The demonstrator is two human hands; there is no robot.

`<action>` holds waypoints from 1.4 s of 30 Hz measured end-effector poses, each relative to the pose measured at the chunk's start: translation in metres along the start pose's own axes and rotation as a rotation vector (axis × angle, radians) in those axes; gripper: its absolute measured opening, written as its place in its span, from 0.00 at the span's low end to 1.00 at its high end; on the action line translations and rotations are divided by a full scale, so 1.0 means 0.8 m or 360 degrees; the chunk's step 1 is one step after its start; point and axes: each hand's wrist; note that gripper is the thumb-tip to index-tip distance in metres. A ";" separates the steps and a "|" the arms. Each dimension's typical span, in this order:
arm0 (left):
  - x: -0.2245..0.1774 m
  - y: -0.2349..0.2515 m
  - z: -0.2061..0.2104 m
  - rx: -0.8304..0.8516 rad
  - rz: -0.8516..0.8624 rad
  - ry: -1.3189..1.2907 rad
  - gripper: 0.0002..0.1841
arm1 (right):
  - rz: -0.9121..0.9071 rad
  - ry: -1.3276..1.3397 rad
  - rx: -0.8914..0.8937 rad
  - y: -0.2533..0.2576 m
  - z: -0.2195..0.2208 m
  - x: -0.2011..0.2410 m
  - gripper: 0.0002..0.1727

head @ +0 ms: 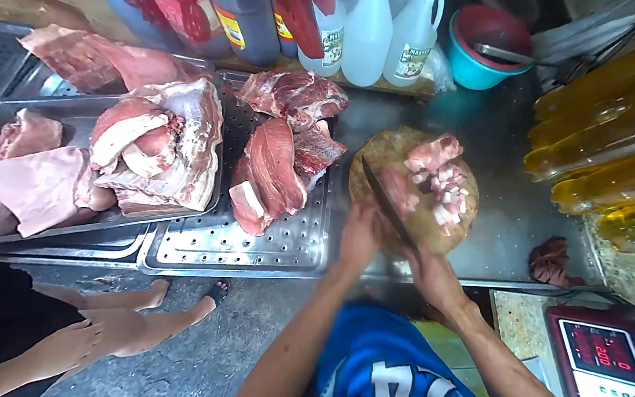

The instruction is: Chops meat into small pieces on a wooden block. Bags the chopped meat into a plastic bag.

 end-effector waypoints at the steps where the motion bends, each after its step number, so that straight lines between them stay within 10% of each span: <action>1: -0.001 0.002 0.005 0.0044 0.0058 0.0112 0.22 | -0.0022 0.0005 -0.0015 -0.001 0.003 -0.003 0.27; 10: -0.024 0.059 -0.040 0.0064 0.0075 0.0232 0.15 | -0.0270 0.0494 -0.1078 -0.031 0.030 -0.053 0.22; 18: -0.051 0.152 -0.030 0.0296 0.0071 0.0439 0.35 | 0.0127 0.0651 -0.0778 -0.053 0.068 -0.086 0.23; 28: -0.077 0.175 -0.014 0.0518 0.0181 0.0291 0.19 | 0.0276 0.1051 -0.0580 -0.051 0.069 -0.094 0.19; 42: -0.035 0.144 -0.001 0.0041 0.0203 -0.0240 0.11 | -0.0103 0.0874 -0.0841 -0.027 -0.006 -0.077 0.22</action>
Point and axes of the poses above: each hand's wrist, its own y-axis towards the middle knuckle, its own z-axis out of the palm, x = y × z
